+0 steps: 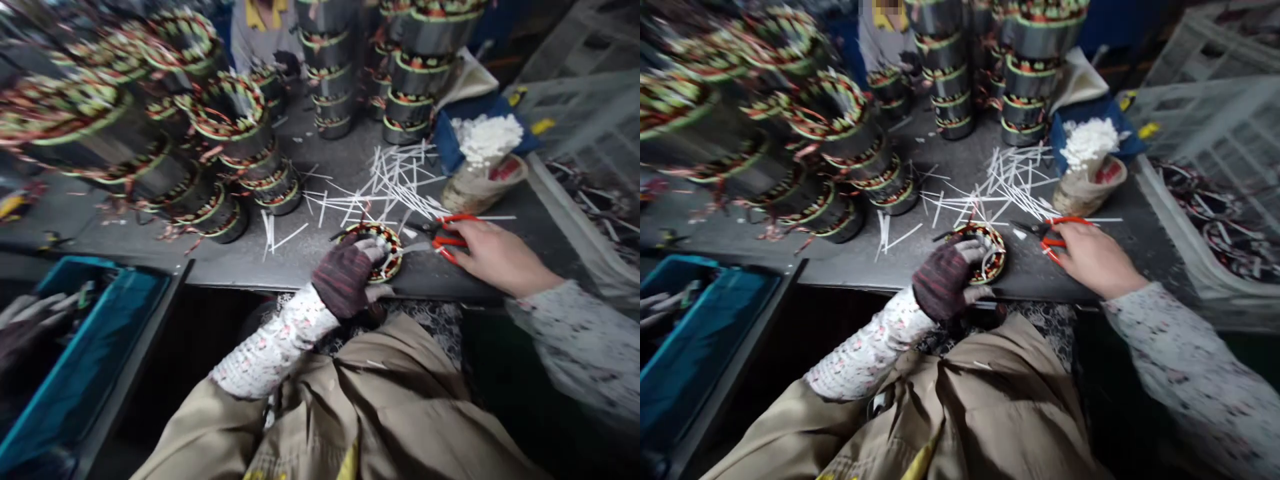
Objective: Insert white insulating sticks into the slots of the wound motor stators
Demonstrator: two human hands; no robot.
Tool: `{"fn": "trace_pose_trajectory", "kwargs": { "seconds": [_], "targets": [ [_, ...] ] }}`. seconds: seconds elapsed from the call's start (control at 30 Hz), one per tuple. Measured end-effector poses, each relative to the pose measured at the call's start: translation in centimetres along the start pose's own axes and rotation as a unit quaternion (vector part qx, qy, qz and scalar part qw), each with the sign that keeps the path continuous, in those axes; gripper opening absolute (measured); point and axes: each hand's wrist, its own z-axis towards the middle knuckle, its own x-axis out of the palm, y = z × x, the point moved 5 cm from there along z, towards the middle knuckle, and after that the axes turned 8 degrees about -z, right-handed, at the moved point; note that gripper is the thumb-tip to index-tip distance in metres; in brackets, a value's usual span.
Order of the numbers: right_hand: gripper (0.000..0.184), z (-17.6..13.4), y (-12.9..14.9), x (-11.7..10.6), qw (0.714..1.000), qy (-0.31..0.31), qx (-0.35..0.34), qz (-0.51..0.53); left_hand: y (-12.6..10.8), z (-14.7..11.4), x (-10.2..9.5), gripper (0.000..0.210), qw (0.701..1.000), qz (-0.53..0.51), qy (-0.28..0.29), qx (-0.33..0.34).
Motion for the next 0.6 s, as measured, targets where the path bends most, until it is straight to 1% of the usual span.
{"fn": "trace_pose_trajectory", "kwargs": {
  "seconds": [0.03, 0.07, 0.1, 0.17, 0.23, 0.27, 0.3, 0.37, 0.43, 0.47, 0.53, 0.6],
  "targets": [
    [0.040, 0.6, -1.8, 0.8, 0.997, 0.037, -0.005, -0.069, -0.1, 0.2, 0.4, 0.058, 0.998, 0.055, 0.035, -0.012],
    [0.051, 1.3, -3.0, 1.4, 0.993, 0.055, -0.009, -0.105, -0.1, 0.4, 0.9, 0.061, 0.992, 0.105, 0.074, -0.017],
    [0.059, 1.9, -3.6, 1.8, 0.988, 0.078, -0.008, -0.136, 0.0, 0.5, 1.3, 0.060, 0.984, 0.143, 0.108, -0.022],
    [0.066, 2.4, -3.4, 1.8, 0.976, 0.120, 0.013, -0.183, 0.3, 0.5, 1.5, 0.058, 0.975, 0.177, 0.136, -0.014],
    [0.066, 2.1, -2.0, 1.2, 0.963, 0.154, 0.041, -0.218, 0.6, 0.3, 1.1, 0.059, 0.975, 0.182, 0.127, 0.011],
    [0.064, 1.7, -0.9, 0.7, 0.963, 0.152, 0.043, -0.217, 0.7, 0.1, 0.8, 0.059, 0.976, 0.178, 0.120, 0.028],
    [0.061, 1.3, 0.2, 0.3, 0.970, 0.140, 0.038, -0.196, 0.9, -0.1, 0.5, 0.059, 0.978, 0.173, 0.112, 0.045],
    [0.054, 0.5, 2.6, -0.3, 0.988, 0.096, 0.007, -0.116, 1.3, -0.5, -0.1, 0.058, 0.979, 0.158, 0.104, 0.074],
    [0.052, 0.1, 4.6, -0.4, 0.995, 0.063, -0.027, -0.066, 1.5, -0.7, -0.7, 0.055, 0.980, 0.146, 0.095, 0.092],
    [0.051, 0.1, 5.4, -0.2, 0.995, 0.057, -0.040, -0.070, 1.6, -0.7, -0.9, 0.054, 0.981, 0.142, 0.090, 0.094],
    [0.051, 0.6, 6.7, 0.4, 0.990, 0.055, -0.066, -0.116, 1.6, -0.8, -1.0, 0.052, 0.981, 0.140, 0.090, 0.096],
    [0.052, 1.3, 7.2, 0.9, 0.981, 0.072, -0.076, -0.160, 1.7, -0.9, -0.9, 0.051, 0.981, 0.142, 0.093, 0.091]
  ]
}}
